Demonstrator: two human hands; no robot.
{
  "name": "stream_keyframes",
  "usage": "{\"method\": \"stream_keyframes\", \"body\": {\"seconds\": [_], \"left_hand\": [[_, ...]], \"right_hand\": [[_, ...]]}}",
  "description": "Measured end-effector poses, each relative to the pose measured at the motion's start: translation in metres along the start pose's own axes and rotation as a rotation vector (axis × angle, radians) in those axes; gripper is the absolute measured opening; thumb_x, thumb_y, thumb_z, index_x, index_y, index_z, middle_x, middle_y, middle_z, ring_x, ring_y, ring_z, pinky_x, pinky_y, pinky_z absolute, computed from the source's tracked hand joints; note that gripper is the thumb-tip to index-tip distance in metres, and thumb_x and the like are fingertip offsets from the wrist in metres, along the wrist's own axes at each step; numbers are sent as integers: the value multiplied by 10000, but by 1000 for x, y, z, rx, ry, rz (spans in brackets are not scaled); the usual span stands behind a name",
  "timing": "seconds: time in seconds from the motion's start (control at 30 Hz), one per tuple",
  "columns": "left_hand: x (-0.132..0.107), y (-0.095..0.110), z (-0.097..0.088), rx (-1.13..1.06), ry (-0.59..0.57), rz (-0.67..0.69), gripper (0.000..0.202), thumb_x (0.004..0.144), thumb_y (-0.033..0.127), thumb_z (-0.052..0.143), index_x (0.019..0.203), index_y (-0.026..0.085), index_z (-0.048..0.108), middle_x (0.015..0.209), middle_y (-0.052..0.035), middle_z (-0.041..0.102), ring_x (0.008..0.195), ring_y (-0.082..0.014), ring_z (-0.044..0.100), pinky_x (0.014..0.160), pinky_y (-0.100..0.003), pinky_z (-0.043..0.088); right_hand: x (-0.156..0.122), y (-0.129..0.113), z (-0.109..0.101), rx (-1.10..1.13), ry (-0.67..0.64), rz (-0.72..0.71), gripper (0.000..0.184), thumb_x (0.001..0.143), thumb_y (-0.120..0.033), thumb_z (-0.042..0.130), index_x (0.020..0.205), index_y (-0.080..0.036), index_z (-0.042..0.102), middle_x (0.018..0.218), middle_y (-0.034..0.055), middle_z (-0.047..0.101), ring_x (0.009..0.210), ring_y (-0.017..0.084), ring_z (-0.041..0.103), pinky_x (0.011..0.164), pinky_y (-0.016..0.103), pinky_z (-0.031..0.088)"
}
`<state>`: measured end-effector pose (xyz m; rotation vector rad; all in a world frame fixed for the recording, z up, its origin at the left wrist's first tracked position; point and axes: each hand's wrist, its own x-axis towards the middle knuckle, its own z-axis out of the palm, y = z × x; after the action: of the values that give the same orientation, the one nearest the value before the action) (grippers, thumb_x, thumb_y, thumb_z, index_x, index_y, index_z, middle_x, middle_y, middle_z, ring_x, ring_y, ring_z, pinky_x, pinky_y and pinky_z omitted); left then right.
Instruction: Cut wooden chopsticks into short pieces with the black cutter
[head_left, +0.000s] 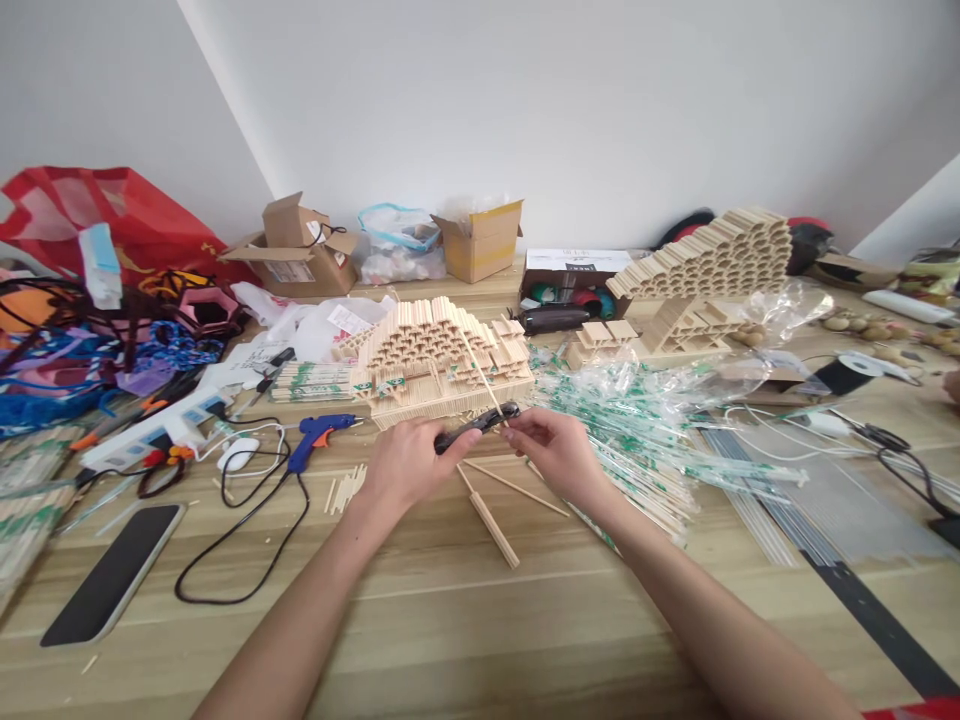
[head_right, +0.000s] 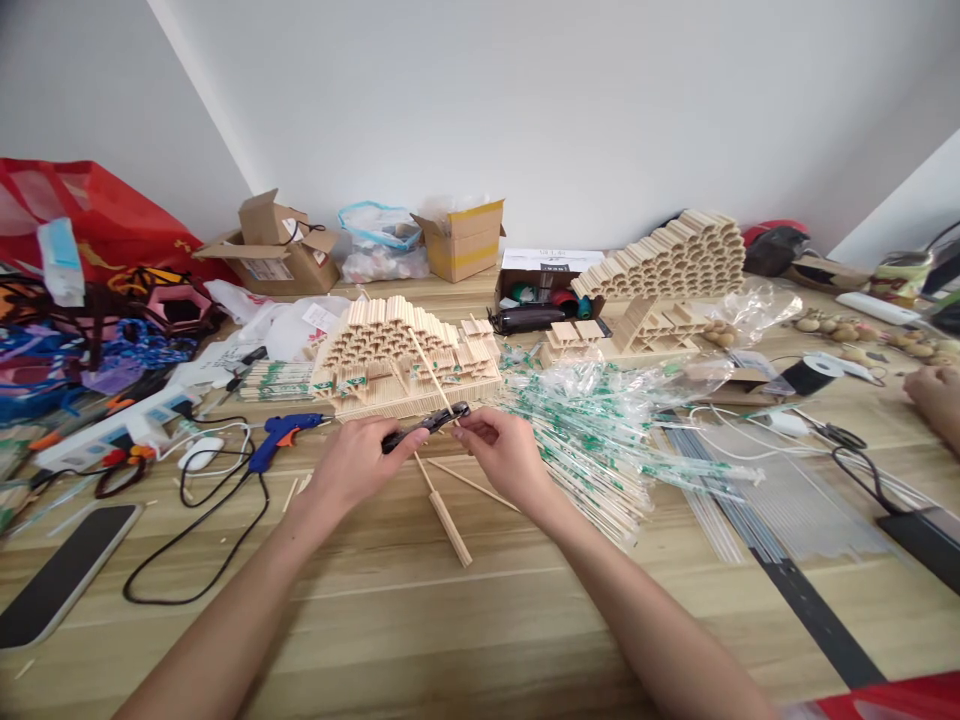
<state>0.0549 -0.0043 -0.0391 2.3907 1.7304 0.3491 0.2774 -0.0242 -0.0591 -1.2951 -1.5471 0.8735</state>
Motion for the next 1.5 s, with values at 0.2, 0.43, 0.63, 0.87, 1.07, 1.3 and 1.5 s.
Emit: {"method": "stream_keyframes", "body": {"seconds": [0.2,0.43,0.63,0.87,1.07,1.3,1.5], "left_hand": [[-1,-2,0,4,39,48,637,984,707,360,858,186,705,919,-98,753,888,-259,687,724,-324,424],[0,-3,0,-12,27,49,682,974,742,332,808,187,692,869,-91,750,851,-252,682,714,-321,408],[0,1,2,55,-22,41,754,950,790,295,840,198,748,882,-103,764,844,-286,702,692,-348,421],[-4,12,11,85,-65,107,797,946,805,240,789,211,748,848,-104,764,835,-286,711,683,-353,438],[-5,15,16,56,-108,87,805,933,823,223,753,236,745,802,-93,765,792,-285,710,651,-355,442],[-5,14,21,70,-83,74,793,926,825,251,747,240,754,762,-96,746,745,-271,695,640,-347,450],[-5,12,23,49,-83,72,759,924,816,299,723,240,751,729,-89,729,704,-250,677,630,-334,447]], "right_hand": [[-2,4,1,-74,39,-67,205,884,-364,655,789,-191,711,667,19,681,629,163,584,606,277,439],[3,2,-5,35,-68,21,244,861,-414,701,774,-186,699,632,13,665,584,157,595,568,271,449],[7,-8,-23,102,-229,153,370,797,-339,792,1121,-192,689,986,82,762,793,193,713,635,280,536],[5,-17,-24,292,-275,303,271,932,-442,650,939,-178,714,932,84,733,764,176,731,558,239,561],[7,-10,-20,297,-234,355,226,892,-395,713,834,-176,702,707,39,706,624,162,710,557,265,600],[9,-7,-18,283,-202,368,184,896,-333,703,818,-168,711,693,26,714,613,151,731,572,241,615],[8,-5,-16,286,-199,348,179,885,-335,719,819,-169,720,685,31,719,596,154,727,548,243,615]]}}
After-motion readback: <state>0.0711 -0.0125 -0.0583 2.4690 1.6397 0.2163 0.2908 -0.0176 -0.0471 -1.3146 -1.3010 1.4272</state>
